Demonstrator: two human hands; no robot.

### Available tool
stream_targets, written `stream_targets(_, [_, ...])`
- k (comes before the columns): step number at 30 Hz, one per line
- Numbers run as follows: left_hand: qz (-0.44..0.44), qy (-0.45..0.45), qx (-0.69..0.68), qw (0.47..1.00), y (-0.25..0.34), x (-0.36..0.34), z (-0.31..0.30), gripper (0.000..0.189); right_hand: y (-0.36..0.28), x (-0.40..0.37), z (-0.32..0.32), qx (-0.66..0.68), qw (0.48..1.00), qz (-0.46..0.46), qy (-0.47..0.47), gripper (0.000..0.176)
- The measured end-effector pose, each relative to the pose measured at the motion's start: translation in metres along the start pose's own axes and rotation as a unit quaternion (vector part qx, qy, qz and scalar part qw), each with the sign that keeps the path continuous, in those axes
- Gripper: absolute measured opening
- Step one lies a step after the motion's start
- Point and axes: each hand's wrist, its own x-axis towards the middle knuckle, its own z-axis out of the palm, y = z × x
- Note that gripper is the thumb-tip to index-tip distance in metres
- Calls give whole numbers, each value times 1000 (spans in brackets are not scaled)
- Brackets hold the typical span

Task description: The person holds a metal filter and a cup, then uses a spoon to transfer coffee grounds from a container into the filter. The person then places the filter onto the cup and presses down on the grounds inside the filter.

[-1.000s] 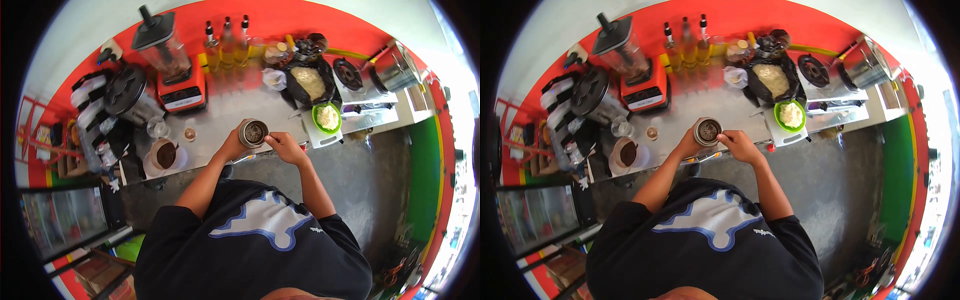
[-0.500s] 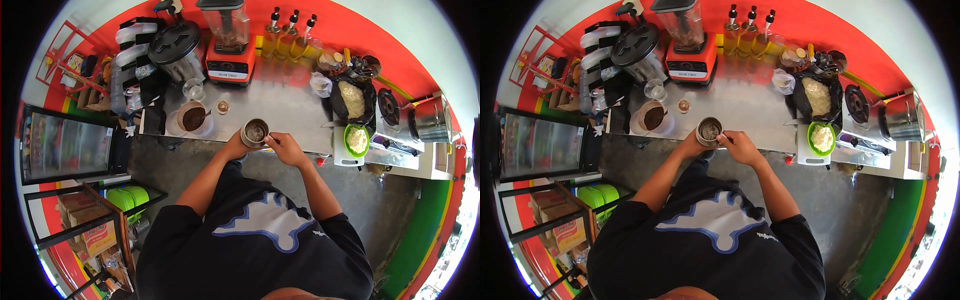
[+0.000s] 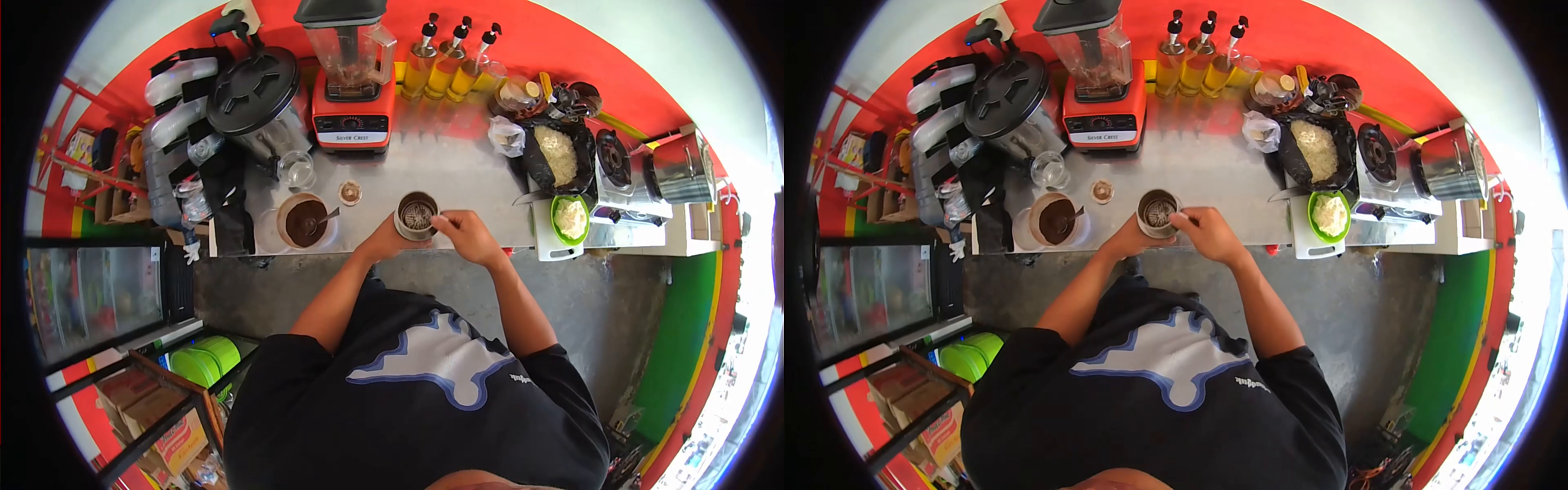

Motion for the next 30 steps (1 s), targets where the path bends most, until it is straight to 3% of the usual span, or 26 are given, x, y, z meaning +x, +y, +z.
stream_targets(2, [-22, -3, -27, 999, 0, 4, -5, 63, -1, 7, 1, 18, 999, -12, 33, 42])
stream_targets(4, [34, 1, -12, 999, -2, 12, -7, 64, -12, 15, -1, -51, 998, 36, 25, 43])
stream_targets(7, [102, -5, 18, 995, -2, 18, -12, 68, -9, 28, -7, -60, 997, 14, 38, 39])
stream_targets(10, [85, -11, 64, 994, 8, 21, -18, 72, -27, 37, -13, -103, 993, -6, 60, 31])
stream_targets(12, [102, -5, 50, 993, 18, 20, -21, 74, -51, 34, -11, -122, 991, -61, 12, 31])
stream_targets(16, [134, 21, 66, 989, 45, 15, -23, 73, -46, 41, -14, -96, 994, -34, 40, 30])
stream_targets(20, [88, -20, 92, 992, 34, 18, -34, 76, -42, 49, -13, -114, 992, -62, 0, 31])
stream_targets(23, [79, -12, 80, 994, 35, 14, -29, 74, -26, 54, -15, -71, 995, -57, 37, 33])
stream_targets(26, [97, 13, 71, 993, 30, 7, -26, 73, -24, 51, -14, -78, 993, -77, -32, 36])
stream_targets(28, [65, 7, 76, 995, 29, 4, -29, 77, -12, 53, -8, 0, 998, -56, 41, 38])
stream_targets(30, [31, 3, 82, 996, 28, -1, -27, 81, -6, 48, -9, -18, 997, -67, -22, 38])
